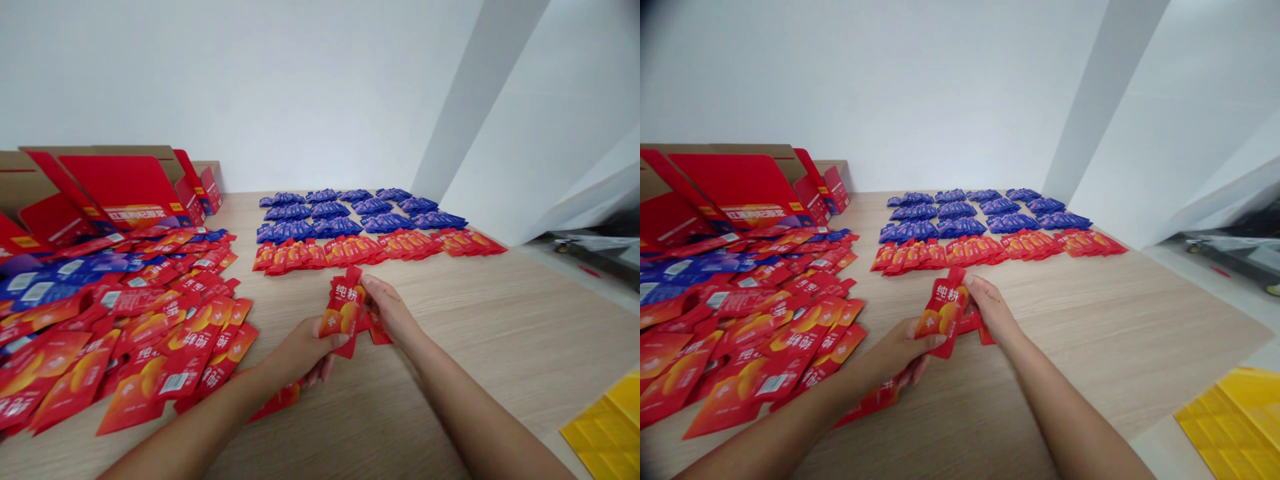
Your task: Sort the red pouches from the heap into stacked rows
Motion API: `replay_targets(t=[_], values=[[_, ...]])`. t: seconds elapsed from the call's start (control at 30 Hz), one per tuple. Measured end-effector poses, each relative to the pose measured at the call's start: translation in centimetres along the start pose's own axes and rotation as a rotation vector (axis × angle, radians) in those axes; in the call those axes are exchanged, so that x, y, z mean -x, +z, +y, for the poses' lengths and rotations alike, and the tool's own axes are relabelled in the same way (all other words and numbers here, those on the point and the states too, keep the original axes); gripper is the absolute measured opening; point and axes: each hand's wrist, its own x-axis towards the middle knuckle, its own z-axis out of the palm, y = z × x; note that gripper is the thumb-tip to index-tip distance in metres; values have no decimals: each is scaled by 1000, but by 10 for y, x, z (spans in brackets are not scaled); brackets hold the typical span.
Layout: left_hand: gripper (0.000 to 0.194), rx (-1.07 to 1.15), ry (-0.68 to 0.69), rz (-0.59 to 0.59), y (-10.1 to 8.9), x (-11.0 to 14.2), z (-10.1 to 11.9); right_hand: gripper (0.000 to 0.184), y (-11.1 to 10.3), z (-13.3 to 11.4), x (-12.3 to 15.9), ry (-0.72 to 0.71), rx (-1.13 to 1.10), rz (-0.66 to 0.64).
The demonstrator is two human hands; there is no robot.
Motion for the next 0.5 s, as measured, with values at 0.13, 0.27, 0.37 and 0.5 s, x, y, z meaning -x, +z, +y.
replay_targets(t=[0.13, 0.27, 0.37, 0.5], values=[[33, 92, 131, 77, -3, -6, -1, 35, 7, -1, 6, -17, 181, -272], [32, 36, 115, 83, -2, -8, -2, 31, 17, 2, 13, -92, 262, -316], [37, -183, 7, 100, -6, -3, 5, 32, 15, -1, 13, -96, 234, -307], [43, -560, -27, 55, -28, 7, 21, 38, -12, -14, 4, 39, 150, -193]])
